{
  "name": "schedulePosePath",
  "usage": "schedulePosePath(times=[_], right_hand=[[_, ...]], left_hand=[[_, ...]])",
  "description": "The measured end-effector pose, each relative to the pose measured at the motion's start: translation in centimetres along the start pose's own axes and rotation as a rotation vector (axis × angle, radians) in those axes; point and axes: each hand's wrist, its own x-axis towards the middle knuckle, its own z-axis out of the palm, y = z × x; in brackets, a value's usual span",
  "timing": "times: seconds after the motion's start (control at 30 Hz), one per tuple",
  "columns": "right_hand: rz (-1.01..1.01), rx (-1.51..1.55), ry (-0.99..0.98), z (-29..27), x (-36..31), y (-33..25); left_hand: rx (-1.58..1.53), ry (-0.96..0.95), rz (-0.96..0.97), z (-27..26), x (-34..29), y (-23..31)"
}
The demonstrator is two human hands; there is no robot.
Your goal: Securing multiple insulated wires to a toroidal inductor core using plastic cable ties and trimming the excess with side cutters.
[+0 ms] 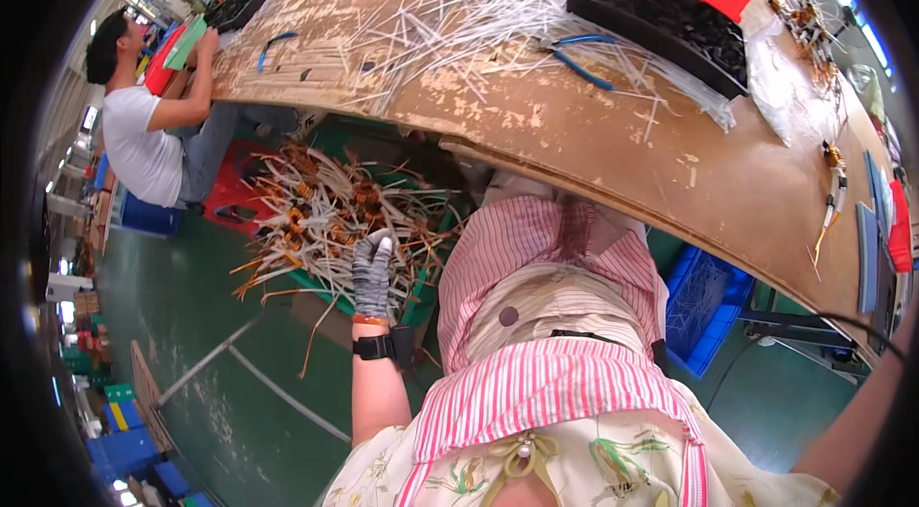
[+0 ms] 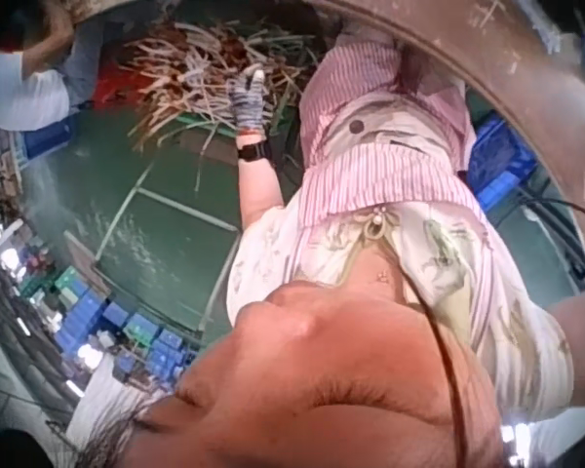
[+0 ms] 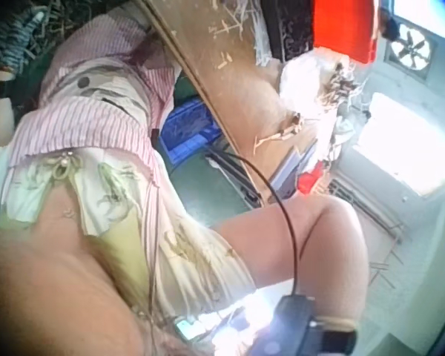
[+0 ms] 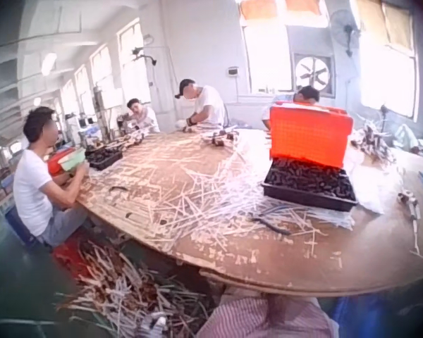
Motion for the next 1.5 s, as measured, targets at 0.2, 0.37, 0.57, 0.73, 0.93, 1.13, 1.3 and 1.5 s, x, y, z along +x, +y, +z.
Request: schedulePosePath(times=[0.2, 0.37, 0.57, 0.73, 0.93, 1.13, 1.3, 1.5], right_hand=[[-0.086, -0.078, 0.099, -1.8, -0.1, -1.0], [-0.261, -0.119, 0.133, -5.7, 3.4, -2.3], [-0.205, -0.102, 0.289, -5.1, 1.4, -0.5], [-0.141, -0.154, 0.329, -6.0, 1.7, -2.4], [-0.173, -0.26, 0.337, -5.5, 3.7, -4.4], [0.141, -0.418, 0.15, -9.6, 5.1, -3.3], [0.15, -0.755, 0.163, -9.6, 6.2, 0.0], [0.193, -0.877, 0.005, -7.6, 7.7, 3.5]], left_hand=[[0.027, 0.007, -0.039, -1.0, -1.8, -0.5], [-0.019, -0.021, -0.099, -1.9, -3.1, -0.9], [0.102, 0.007, -0.091, -0.9, -1.5, -1.3], [-0.012, 0.146, -0.28, -1.8, -0.4, -1.9], [-0.013, 0.297, -0.336, -5.1, 3.1, -14.1], [-0.054, 0.193, -0.339, -2.4, 9.1, -20.3], [-0.042, 0.202, -0.772, 0.9, 16.5, -20.2], [0.075, 0.205, -1.009, -0.1, 21.7, -31.7]])
